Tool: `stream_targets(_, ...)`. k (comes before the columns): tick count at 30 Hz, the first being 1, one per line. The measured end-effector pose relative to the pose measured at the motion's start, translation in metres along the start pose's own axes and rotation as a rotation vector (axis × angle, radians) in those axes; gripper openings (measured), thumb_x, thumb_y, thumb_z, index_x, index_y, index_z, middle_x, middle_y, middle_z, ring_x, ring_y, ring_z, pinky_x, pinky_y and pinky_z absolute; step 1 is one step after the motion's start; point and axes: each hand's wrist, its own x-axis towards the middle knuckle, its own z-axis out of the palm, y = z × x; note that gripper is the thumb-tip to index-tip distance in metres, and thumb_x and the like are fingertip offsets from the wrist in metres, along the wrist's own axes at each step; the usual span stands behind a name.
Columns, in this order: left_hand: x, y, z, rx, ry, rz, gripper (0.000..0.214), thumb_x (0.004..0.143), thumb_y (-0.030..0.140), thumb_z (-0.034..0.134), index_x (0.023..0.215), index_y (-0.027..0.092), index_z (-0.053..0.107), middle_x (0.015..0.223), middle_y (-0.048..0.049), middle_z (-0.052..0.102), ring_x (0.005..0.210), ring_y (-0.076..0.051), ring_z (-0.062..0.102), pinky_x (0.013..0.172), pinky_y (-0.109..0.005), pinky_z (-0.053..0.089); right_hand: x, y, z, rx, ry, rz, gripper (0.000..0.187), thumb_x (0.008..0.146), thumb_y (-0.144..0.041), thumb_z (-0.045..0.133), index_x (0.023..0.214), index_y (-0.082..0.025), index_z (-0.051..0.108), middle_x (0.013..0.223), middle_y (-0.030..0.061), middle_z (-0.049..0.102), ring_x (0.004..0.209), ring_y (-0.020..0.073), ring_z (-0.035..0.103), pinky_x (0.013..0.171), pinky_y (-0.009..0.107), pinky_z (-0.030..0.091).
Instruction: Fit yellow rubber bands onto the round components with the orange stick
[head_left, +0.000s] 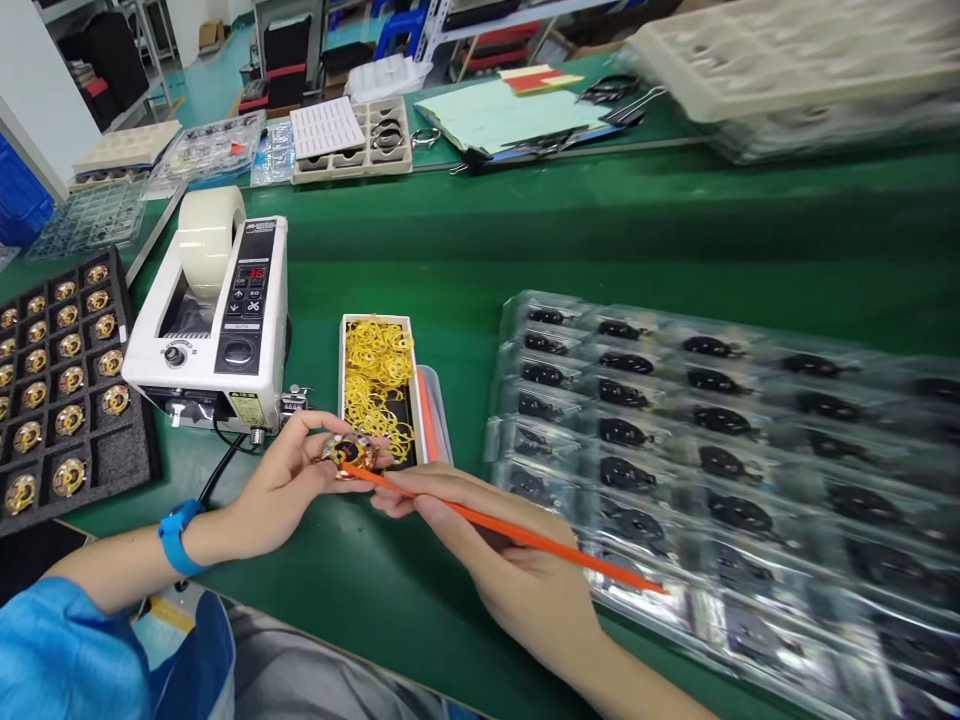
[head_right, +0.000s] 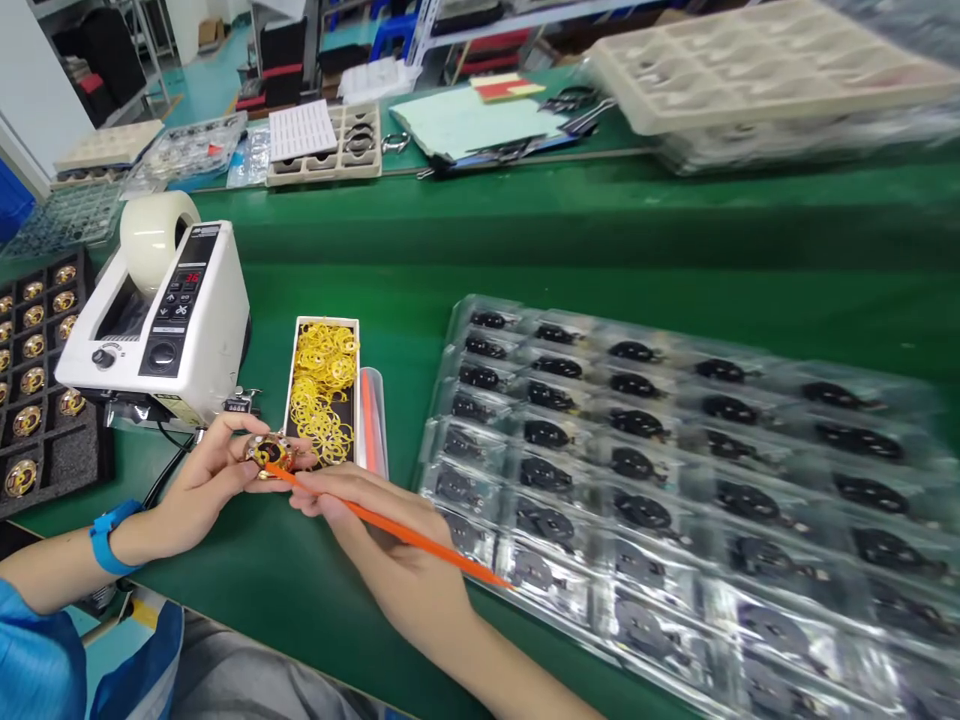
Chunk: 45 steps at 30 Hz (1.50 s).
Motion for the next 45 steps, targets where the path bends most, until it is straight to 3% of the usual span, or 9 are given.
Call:
stream_targets(8, 0.002, 0.007, -0.001, 0.002, 0.008, -0.092, 0.022, 0.086, 0.027, 0.061, 0.107, 0.022, 0.055, 0.108, -0.0064, 0.07, 0.109, -0.025, 0.065, 0.09, -0.039, 0.054, 0.008, 0.003, -0.012, -0.06, -0.186, -0.215, 0.025, 0.097, -0.016, 0.048, 0.11, -0.024, 0.068, 0.087, 0.0039, 0.072, 0.08, 0.0134, 0.069, 0.073, 0.025, 0.06)
stream_targets(12, 0.002, 0.01, -0.001, -0.019, 0.038, -0.159, 0.023, 0.085, 0.027, 0.06, 0.107, 0.022, 0.058, 0.102, -0.0064, 0.072, 0.103, -0.024, 0.068, 0.089, -0.04, 0.054, 0.004, 0.007, -0.018, -0.318, -0.271, -0.412, 0.027, 0.096, -0.01, 0.045, 0.114, -0.019, 0.063, 0.096, 0.0075, 0.069, 0.091, 0.0133, 0.067, 0.077, 0.022, 0.058)
stream_targets(17, 0.005, 0.008, 0.0, -0.085, 0.07, -0.223, 0.023, 0.084, 0.026, 0.06, 0.106, 0.019, 0.058, 0.096, -0.0075, 0.073, 0.096, -0.024, 0.071, 0.088, -0.038, 0.053, -0.001, 0.011, -0.021, -0.711, -0.403, -0.722, 0.036, 0.098, -0.004, 0.031, 0.116, -0.011, 0.061, 0.098, 0.0086, 0.071, 0.105, 0.0195, 0.064, 0.089, 0.033, 0.056)
stream_targets(20, 0.008, 0.006, 0.0, -0.119, 0.104, -0.265, 0.023, 0.082, 0.024, 0.059, 0.104, 0.017, 0.058, 0.092, -0.008, 0.074, 0.092, -0.023, 0.072, 0.084, -0.035, 0.053, 0.001, 0.007, -0.02, -0.836, -0.442, -0.821, 0.039, 0.099, -0.004, 0.026, 0.11, -0.009, 0.063, 0.096, 0.0077, 0.073, 0.098, 0.0206, 0.066, 0.084, 0.034, 0.058)
stream_targets(24, 0.008, 0.005, 0.001, -0.099, 0.114, -0.278, 0.023, 0.082, 0.023, 0.06, 0.104, 0.018, 0.058, 0.092, -0.0074, 0.073, 0.091, -0.023, 0.072, 0.083, -0.034, 0.053, 0.001, 0.005, -0.018, -0.809, -0.426, -0.809, 0.036, 0.099, -0.005, 0.028, 0.109, -0.01, 0.062, 0.093, 0.0074, 0.073, 0.093, 0.0199, 0.068, 0.077, 0.034, 0.06)
stream_targets(28, 0.005, 0.004, 0.004, -0.045, 0.076, -0.226, 0.027, 0.082, 0.023, 0.065, 0.107, 0.021, 0.054, 0.097, -0.0059, 0.073, 0.096, -0.022, 0.07, 0.09, -0.036, 0.051, -0.004, 0.005, -0.015, -0.648, -0.234, -0.685, 0.023, 0.096, -0.008, 0.045, 0.114, -0.013, 0.058, 0.083, 0.0072, 0.071, 0.079, 0.0162, 0.069, 0.068, 0.027, 0.06)
stream_targets(35, 0.001, 0.002, 0.011, -0.043, 0.041, -0.166, 0.032, 0.082, 0.03, 0.07, 0.108, 0.023, 0.055, 0.1, -0.0031, 0.067, 0.103, -0.018, 0.066, 0.097, -0.036, 0.051, -0.004, 0.001, -0.006, -0.649, -0.028, -0.567, 0.04, 0.09, -0.003, 0.052, 0.127, -0.019, 0.054, 0.082, 0.0072, 0.071, 0.073, 0.0186, 0.069, 0.062, 0.03, 0.061)
stream_targets(40, 0.001, 0.0, 0.011, -0.046, 0.061, -0.196, 0.034, 0.081, 0.03, 0.071, 0.111, 0.024, 0.058, 0.097, -0.0015, 0.065, 0.1, -0.017, 0.065, 0.096, -0.034, 0.052, -0.002, 0.01, -0.003, -0.707, -0.016, -0.639, 0.033, 0.088, 0.0, 0.054, 0.118, -0.014, 0.058, 0.083, 0.0096, 0.071, 0.078, 0.0193, 0.07, 0.067, 0.031, 0.062)
stream_targets(45, 0.002, -0.002, 0.007, 0.003, 0.067, -0.225, 0.032, 0.082, 0.029, 0.068, 0.113, 0.023, 0.06, 0.108, -0.0057, 0.069, 0.104, -0.02, 0.065, 0.092, -0.034, 0.053, -0.004, 0.017, -0.003, -0.883, -0.118, -0.815, 0.021, 0.09, -0.002, 0.049, 0.107, -0.003, 0.062, 0.089, 0.0161, 0.073, 0.086, 0.0237, 0.07, 0.076, 0.035, 0.062)
